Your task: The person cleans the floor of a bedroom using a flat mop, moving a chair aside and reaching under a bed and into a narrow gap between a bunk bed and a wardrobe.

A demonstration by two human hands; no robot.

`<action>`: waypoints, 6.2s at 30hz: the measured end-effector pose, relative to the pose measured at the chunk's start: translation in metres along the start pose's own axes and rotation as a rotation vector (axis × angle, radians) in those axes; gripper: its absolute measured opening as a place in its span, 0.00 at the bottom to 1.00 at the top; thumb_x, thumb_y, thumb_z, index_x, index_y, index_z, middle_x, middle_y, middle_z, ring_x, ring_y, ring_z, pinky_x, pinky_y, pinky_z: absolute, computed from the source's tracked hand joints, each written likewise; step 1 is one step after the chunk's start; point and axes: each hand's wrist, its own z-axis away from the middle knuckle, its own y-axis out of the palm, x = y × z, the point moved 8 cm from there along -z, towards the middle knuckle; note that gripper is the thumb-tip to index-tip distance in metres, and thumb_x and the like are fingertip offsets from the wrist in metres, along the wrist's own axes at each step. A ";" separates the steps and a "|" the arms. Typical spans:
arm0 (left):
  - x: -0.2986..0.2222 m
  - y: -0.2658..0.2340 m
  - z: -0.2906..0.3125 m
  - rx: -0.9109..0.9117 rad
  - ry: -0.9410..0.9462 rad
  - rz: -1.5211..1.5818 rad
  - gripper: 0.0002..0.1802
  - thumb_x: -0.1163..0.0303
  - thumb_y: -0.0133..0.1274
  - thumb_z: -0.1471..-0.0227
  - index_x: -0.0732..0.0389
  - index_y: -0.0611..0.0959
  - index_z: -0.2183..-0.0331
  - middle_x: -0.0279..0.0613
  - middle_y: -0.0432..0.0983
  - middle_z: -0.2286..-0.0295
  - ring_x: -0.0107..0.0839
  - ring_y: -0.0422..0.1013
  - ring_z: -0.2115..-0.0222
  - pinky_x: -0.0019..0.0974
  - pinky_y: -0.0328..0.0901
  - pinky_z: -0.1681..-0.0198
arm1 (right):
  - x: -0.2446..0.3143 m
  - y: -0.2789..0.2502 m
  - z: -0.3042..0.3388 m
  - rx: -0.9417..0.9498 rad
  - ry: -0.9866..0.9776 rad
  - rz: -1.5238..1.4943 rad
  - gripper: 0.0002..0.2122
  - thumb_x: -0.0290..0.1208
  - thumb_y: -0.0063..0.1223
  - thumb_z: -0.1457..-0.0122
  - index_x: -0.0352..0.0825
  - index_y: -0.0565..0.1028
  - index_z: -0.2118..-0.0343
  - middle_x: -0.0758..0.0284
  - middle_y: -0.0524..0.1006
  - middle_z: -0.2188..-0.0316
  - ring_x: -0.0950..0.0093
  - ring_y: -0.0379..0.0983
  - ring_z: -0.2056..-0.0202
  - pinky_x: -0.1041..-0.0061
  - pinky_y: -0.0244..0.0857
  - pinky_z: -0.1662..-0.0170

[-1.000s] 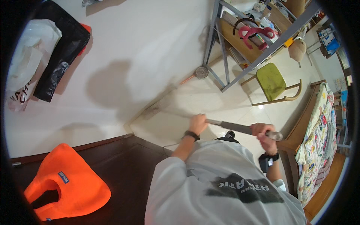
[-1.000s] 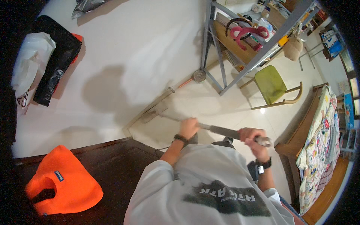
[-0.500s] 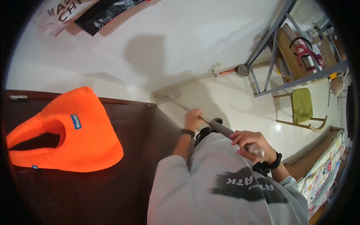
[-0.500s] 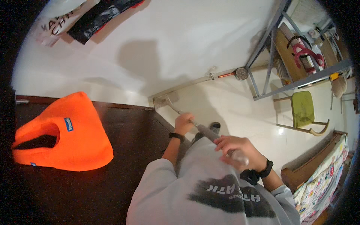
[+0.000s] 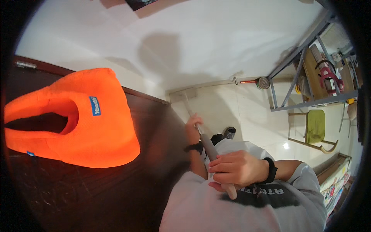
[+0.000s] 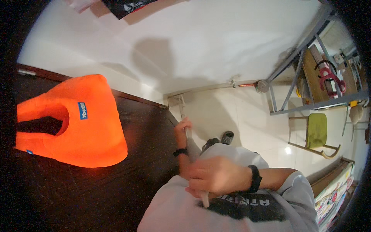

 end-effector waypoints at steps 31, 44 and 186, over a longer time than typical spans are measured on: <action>0.130 0.037 0.017 0.225 -0.182 0.218 0.02 0.77 0.51 0.54 0.63 0.79 0.76 0.42 0.76 0.71 0.36 0.71 0.55 0.36 0.64 0.50 | -0.012 0.085 -0.026 0.182 -0.007 -0.341 0.18 0.49 0.51 0.48 0.37 0.70 0.78 0.65 0.72 0.82 0.58 0.71 0.75 0.61 0.64 0.70; -0.026 0.175 0.014 0.486 0.106 0.185 0.06 0.72 0.47 0.52 0.62 0.73 0.78 0.43 0.70 0.76 0.47 0.68 0.73 0.39 0.63 0.68 | -0.001 -0.010 0.018 -0.011 0.271 -0.222 0.09 0.32 0.59 0.61 0.39 0.69 0.82 0.70 0.70 0.83 0.65 0.67 0.77 0.69 0.60 0.73; 0.038 -0.063 -0.226 -0.240 -0.271 -0.276 0.08 0.71 0.50 0.52 0.64 0.79 0.68 0.54 0.74 0.73 0.53 0.71 0.68 0.49 0.64 0.64 | -0.176 -0.079 -0.295 -0.355 0.280 -0.636 0.12 0.22 0.55 0.46 0.37 0.64 0.81 0.74 0.67 0.83 0.84 0.65 0.78 0.82 0.60 0.75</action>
